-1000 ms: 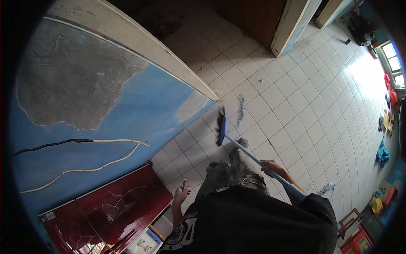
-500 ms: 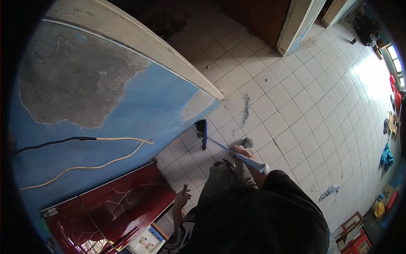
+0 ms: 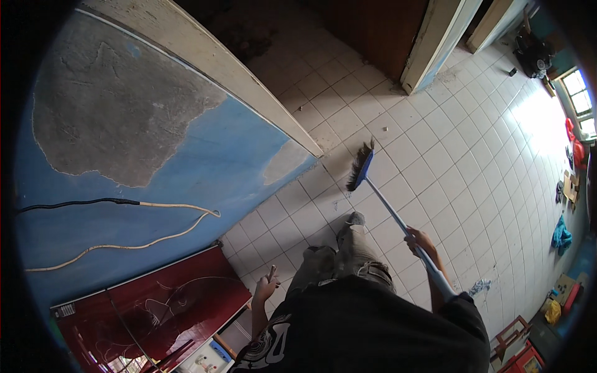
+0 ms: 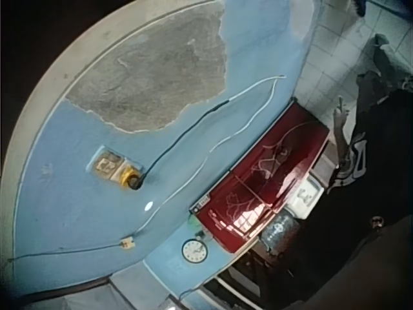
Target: The person sweeps debris from the floor using a broom, moving throughout the room and collecting the pile against various walls and under furniture.
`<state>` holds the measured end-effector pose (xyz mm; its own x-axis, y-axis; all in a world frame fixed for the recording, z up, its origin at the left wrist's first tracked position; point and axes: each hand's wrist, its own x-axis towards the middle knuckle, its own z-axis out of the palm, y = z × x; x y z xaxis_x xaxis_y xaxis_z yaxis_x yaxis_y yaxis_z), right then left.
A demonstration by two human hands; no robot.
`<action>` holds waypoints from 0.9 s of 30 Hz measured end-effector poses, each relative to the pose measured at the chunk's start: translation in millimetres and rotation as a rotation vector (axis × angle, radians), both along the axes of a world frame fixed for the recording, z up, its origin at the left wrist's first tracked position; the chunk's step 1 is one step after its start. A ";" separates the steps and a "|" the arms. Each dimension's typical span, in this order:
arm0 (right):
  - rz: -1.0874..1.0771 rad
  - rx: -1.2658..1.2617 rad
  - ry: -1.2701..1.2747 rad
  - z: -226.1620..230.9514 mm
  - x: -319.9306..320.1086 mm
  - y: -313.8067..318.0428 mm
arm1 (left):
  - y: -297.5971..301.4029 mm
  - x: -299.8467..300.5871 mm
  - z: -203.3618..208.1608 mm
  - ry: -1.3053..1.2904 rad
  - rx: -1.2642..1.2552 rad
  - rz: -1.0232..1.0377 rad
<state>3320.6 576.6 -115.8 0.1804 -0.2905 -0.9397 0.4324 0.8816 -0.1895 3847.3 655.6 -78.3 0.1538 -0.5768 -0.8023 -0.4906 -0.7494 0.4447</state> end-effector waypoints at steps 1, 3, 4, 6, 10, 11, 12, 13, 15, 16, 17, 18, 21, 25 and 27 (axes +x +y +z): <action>0.008 -0.071 0.051 16.1 -5.6 4.7 | -2.3 -1.4 -1.8 0.004 0.002 -0.006; 0.093 -0.049 0.127 60.3 -1.5 -0.7 | -7.3 -4.3 -2.7 0.007 -0.028 -0.039; 0.086 -0.045 0.129 60.8 2.7 -1.8 | -12.8 -8.0 -0.4 0.009 -0.024 -0.046; 0.241 -0.016 0.032 58.2 10.8 -3.2 | -19.2 -13.2 8.2 -0.011 -0.006 -0.091; 0.761 -0.737 0.002 -22.2 45.4 -6.7 | -12.3 -8.7 2.3 -0.026 -0.011 -0.079; 0.985 -1.189 0.213 -37.9 67.3 -12.5 | -8.2 -7.3 3.1 -0.020 -0.010 -0.052; 0.801 -1.455 0.161 -81.3 87.6 -12.4 | -9.1 -10.2 5.2 -0.006 -0.011 -0.038; 0.789 -1.548 0.038 -108.7 111.0 -20.0 | -6.5 -10.8 9.4 -0.010 -0.011 -0.033; 0.856 -1.582 -0.195 -137.6 155.9 -36.6 | -5.1 -11.3 18.3 0.026 0.017 0.009; 0.937 -1.530 -0.294 -137.9 179.7 -46.8 | -0.8 -11.6 22.0 0.017 0.022 0.013; 0.654 -1.593 -0.228 -130.2 203.9 -50.4 | 6.1 -12.0 26.4 0.033 -0.054 0.051; 0.368 -1.631 -0.151 -123.4 216.4 -53.5 | 12.9 -9.6 27.7 0.054 -0.132 0.082; 0.364 -1.491 -0.171 -164.6 215.8 -66.4 | 34.6 1.7 28.9 0.096 -0.073 0.112; 0.638 -1.499 0.454 -176.8 165.9 -77.1 | 66.5 9.7 22.5 0.131 -0.065 0.142; 0.465 -1.842 0.665 -186.7 126.2 -68.0 | 60.1 3.8 22.0 0.128 0.023 0.120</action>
